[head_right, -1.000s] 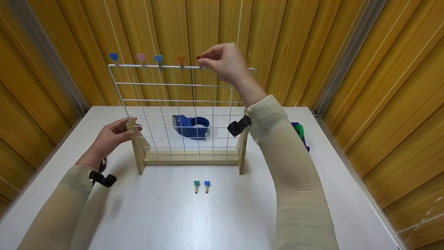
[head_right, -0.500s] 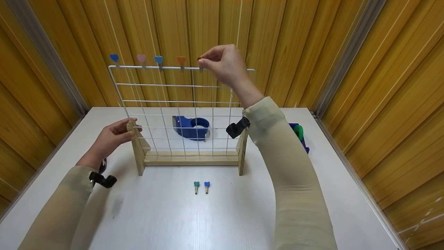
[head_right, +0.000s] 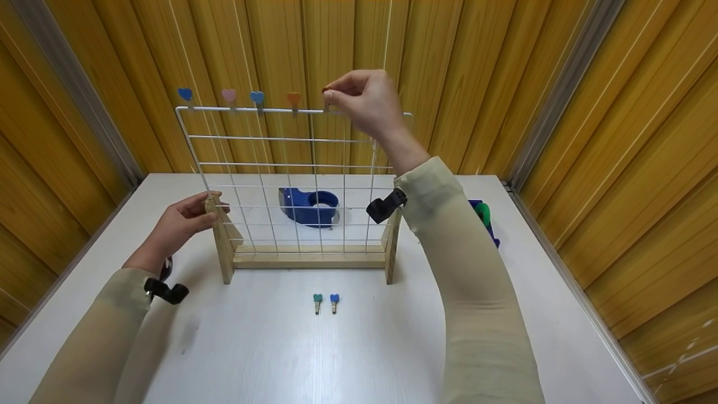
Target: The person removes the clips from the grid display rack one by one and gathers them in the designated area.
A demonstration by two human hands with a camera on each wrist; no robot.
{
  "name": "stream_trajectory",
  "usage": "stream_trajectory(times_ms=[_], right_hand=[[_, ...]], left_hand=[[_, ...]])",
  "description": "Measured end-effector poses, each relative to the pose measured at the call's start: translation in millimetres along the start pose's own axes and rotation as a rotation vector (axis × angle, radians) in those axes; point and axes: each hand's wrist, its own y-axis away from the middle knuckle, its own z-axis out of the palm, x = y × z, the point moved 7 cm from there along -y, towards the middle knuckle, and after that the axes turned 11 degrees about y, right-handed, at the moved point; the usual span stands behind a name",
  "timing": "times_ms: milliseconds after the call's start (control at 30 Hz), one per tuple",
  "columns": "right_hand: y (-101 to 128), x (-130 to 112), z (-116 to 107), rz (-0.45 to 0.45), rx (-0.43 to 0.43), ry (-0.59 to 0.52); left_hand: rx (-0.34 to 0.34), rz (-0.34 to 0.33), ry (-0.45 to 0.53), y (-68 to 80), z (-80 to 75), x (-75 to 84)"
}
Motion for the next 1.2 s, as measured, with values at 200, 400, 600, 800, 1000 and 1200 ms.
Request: stream_trajectory(times_ms=[200, 400, 600, 800, 1000, 1200], right_hand=[[3.3, -2.1, -3.8, -0.017, 0.0, -0.066], [9.2, -4.0, -6.6, -0.032, -0.004, -0.128], [15.2, -2.3, -6.5, -0.031, -0.022, -0.195], [24.3, -2.9, -4.0, -0.058, -0.055, -0.233], [37.6, -0.8, -2.8, -0.076, -0.055, -0.246], [52.0, 3.2, 1.6, -0.097, -0.073, -0.249]], left_hand=[[0.004, -0.003, 0.005, -1.3, -0.6, -2.3], [0.005, -0.005, 0.009, -2.0, 0.2, -2.7], [0.006, 0.008, 0.002, -1.0, 1.0, 0.6], [0.002, 0.009, 0.016, -1.2, 0.6, 0.1], [0.001, 0.007, 0.022, -0.8, 0.0, 0.1], [0.003, 0.008, 0.024, -2.4, -1.8, -2.2]])
